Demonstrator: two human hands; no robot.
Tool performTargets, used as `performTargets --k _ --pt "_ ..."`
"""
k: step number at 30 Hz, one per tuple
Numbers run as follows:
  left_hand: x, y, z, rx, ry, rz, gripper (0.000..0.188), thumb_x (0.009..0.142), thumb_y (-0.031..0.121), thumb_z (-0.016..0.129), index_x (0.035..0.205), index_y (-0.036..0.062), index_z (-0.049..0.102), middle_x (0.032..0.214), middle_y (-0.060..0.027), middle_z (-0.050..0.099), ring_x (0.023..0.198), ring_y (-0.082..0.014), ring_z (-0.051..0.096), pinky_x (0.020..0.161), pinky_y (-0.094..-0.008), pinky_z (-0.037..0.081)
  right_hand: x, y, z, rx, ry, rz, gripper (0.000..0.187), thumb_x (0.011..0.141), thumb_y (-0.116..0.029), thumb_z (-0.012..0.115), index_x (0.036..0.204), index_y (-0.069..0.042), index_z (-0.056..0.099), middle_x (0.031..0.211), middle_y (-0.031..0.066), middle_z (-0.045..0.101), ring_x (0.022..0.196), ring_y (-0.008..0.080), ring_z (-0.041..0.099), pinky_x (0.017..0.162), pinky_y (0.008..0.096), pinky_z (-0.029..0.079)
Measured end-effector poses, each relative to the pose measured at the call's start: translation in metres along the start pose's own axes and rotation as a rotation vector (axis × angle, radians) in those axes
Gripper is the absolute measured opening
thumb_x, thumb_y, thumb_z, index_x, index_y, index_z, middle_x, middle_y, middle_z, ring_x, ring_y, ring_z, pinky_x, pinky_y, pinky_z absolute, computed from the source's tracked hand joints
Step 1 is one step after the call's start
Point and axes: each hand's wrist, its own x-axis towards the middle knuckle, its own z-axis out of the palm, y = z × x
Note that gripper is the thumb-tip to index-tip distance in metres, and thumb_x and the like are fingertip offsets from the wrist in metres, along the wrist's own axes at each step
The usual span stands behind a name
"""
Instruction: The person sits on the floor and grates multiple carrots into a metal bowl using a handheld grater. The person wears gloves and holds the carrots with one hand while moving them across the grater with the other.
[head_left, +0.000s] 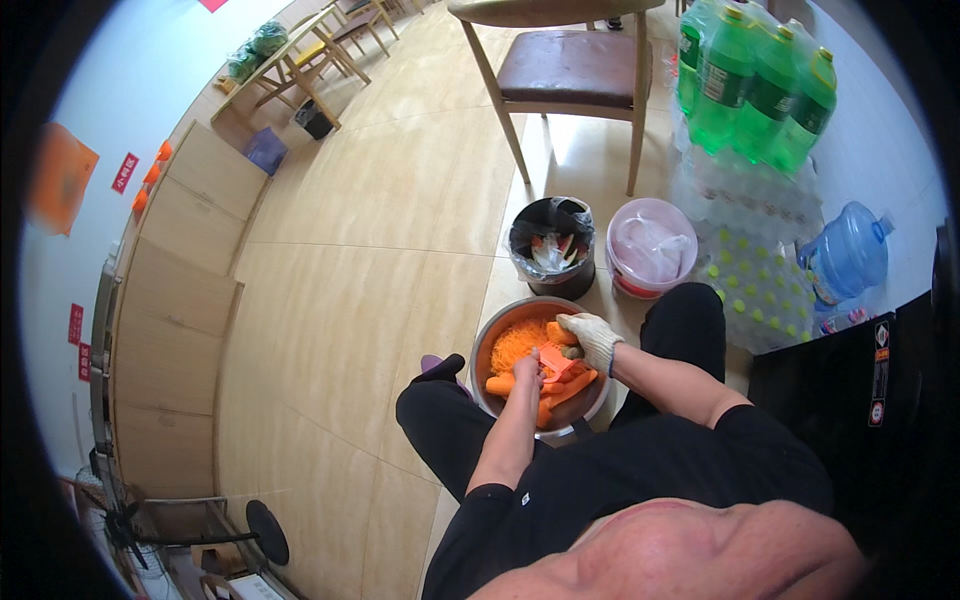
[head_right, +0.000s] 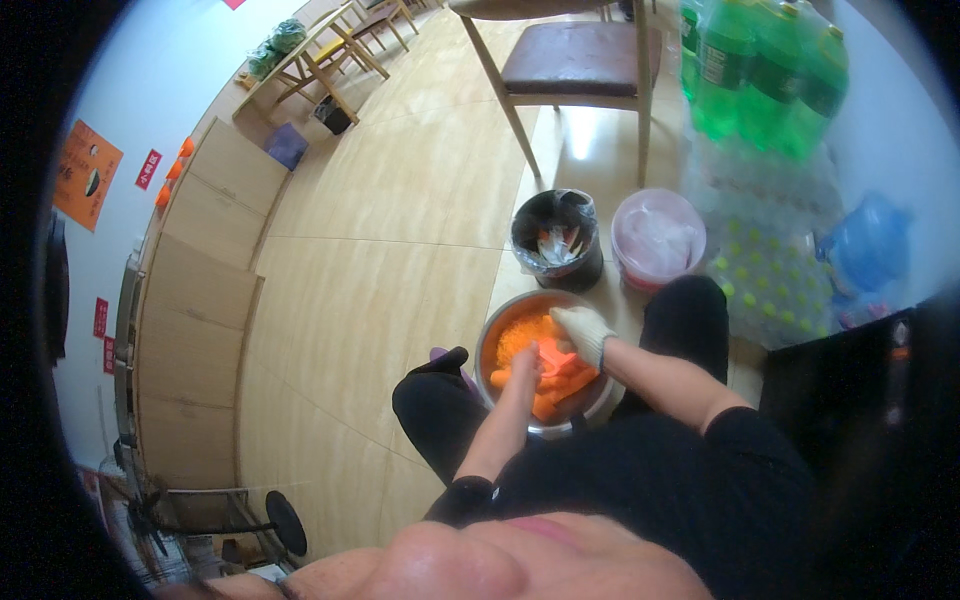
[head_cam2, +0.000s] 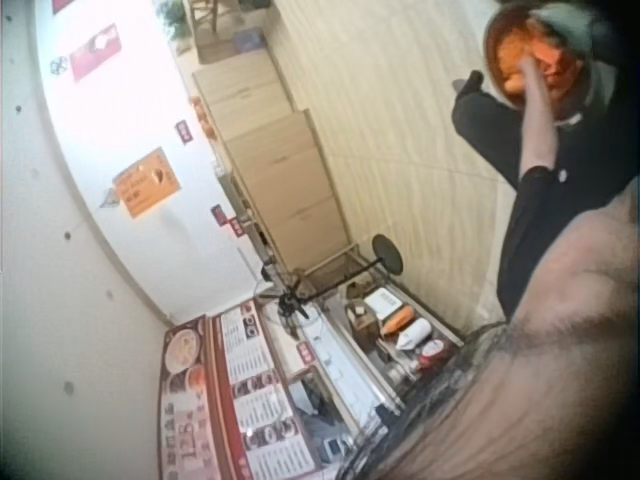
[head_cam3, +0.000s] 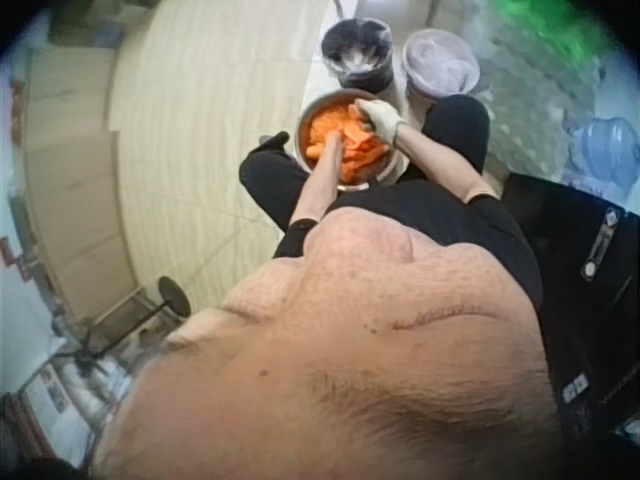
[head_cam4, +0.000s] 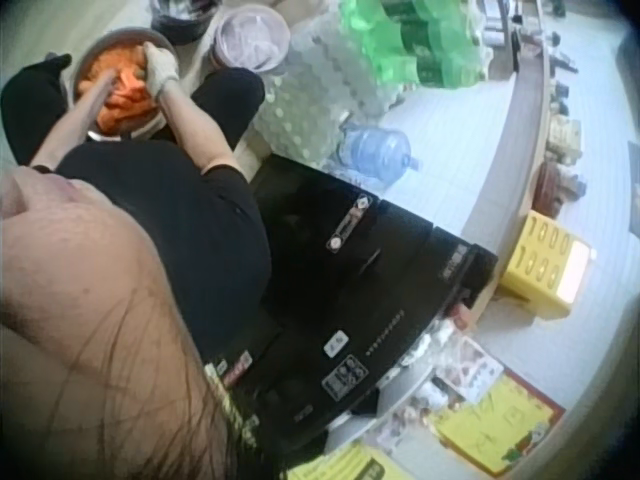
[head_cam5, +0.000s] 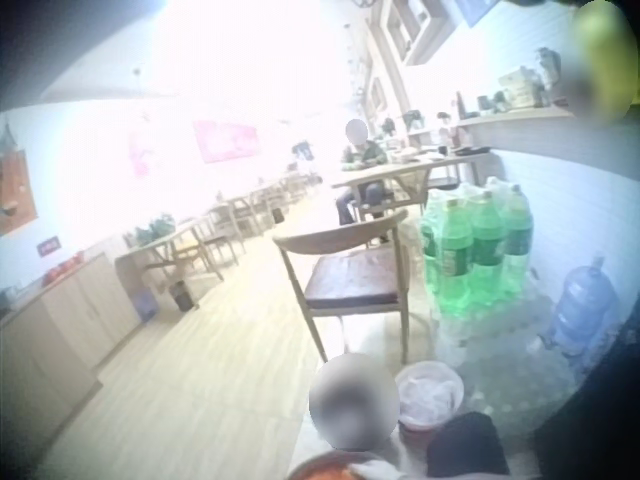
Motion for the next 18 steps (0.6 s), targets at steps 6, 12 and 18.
performTargets --k 6,12,18 --pt "-0.007 0.002 -0.002 0.07 -0.025 0.01 0.03 0.092 0.03 0.064 0.071 0.0112 0.055 0.057 0.0003 0.044 0.039 -0.0117 0.028 0.035 -0.0256 0.022 0.01 0.009 -0.003 0.016 -0.017 -0.016 0.027 0.091 -0.027 0.063 0.105 -0.005 0.056 0.085 0.0062 0.055 0.064 0.0163 0.053 0.046 0.0271 0.044" --pt "0.001 -0.002 0.001 0.041 0.037 0.023 0.03 0.092 0.03 0.064 0.07 0.0108 0.054 0.056 -0.0009 0.044 0.039 -0.0119 0.028 0.034 -0.0257 0.021 0.016 0.013 -0.006 -0.051 -0.037 -0.008 0.034 0.091 -0.033 0.062 0.109 -0.005 0.057 0.087 0.0067 0.056 0.065 0.0174 0.054 0.046 0.0273 0.045" --pt "0.034 -0.02 -0.006 0.028 0.01 0.022 0.032 0.092 0.029 0.064 0.068 0.0103 0.053 0.054 -0.0011 0.042 0.038 -0.0124 0.027 0.033 -0.0261 0.021 0.013 0.012 -0.004 -0.064 -0.064 0.014 0.037 0.09 -0.034 0.062 0.111 -0.005 0.057 0.09 0.0085 0.056 0.063 0.0194 0.055 0.047 0.0287 0.046"
